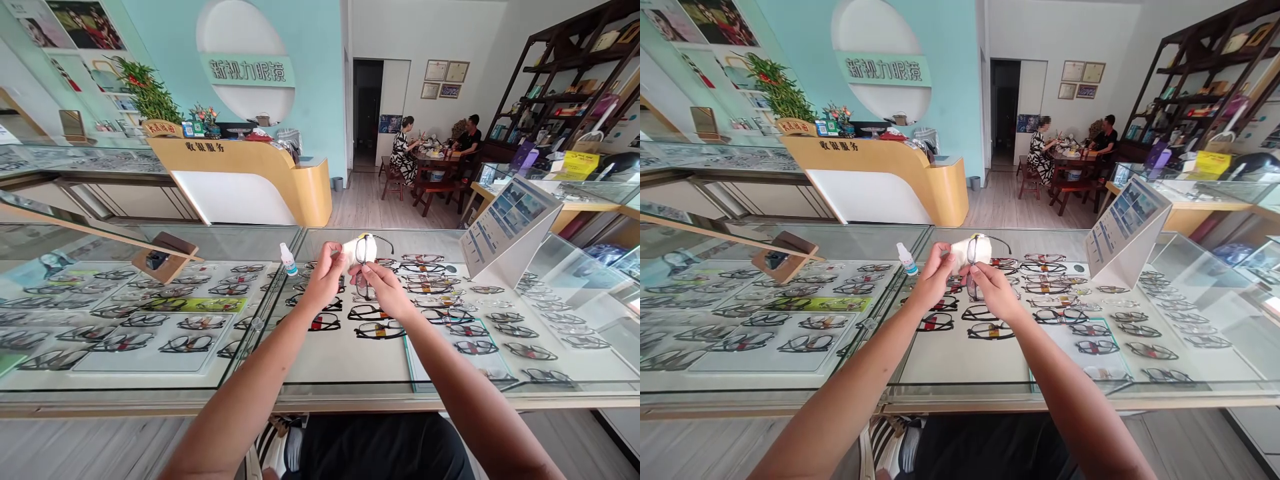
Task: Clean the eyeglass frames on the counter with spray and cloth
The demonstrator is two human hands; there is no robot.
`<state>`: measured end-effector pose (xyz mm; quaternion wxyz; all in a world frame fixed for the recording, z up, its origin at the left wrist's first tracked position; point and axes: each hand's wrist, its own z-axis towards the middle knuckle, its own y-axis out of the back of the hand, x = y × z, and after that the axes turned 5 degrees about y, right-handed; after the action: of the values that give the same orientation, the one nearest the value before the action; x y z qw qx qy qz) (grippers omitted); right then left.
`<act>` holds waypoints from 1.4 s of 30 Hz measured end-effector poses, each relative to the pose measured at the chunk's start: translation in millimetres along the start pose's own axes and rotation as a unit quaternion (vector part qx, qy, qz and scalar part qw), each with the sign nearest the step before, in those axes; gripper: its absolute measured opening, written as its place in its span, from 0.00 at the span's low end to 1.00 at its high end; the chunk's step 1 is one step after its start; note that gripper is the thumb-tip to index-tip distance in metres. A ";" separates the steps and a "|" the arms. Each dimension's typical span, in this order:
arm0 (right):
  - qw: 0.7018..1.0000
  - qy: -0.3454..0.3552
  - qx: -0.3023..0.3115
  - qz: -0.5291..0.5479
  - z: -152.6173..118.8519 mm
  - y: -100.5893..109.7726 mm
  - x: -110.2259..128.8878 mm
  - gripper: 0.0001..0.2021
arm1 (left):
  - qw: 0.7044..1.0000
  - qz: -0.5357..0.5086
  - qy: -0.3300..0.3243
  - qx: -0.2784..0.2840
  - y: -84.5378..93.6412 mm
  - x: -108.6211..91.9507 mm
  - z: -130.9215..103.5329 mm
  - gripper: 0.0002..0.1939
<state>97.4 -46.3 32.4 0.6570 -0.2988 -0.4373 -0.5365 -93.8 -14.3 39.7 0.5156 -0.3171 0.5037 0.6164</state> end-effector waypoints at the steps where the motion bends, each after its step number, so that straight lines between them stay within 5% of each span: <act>1: 1.000 0.002 0.000 -0.003 0.0 0.2 -0.7 0.31 | 1.000 -0.012 -0.015 0.013 -0.4 -3.7 -2.0 0.28; 6: 0.999 0.010 0.015 -0.034 -1.6 -1.0 -5.7 0.30 | 0.991 -0.109 -0.042 0.069 -3.7 -11.2 -5.5 0.29; 15: 0.996 0.028 0.060 -0.060 -3.4 -6.7 -6.2 0.27 | 0.966 -0.257 0.022 0.033 -8.2 -6.1 2.0 0.27; 27: 0.995 0.036 0.095 -0.005 -2.4 -4.1 3.2 0.30 | 0.919 -0.335 0.067 0.198 1.0 -2.4 5.8 0.30; 35: 0.996 0.036 0.074 -0.017 -2.8 -1.8 5.4 0.31 | 0.894 -0.406 0.116 0.152 -1.9 8.4 13.0 0.24; 42: 0.995 0.034 0.094 -0.016 -1.7 -4.7 1.8 0.31 | 0.899 -0.387 0.123 0.166 -9.2 -1.4 6.8 0.29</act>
<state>93.4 -49.7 32.9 0.6881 -0.2102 -0.4679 -0.5132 -83.7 -8.6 40.2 0.6923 -0.4705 0.4956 0.2320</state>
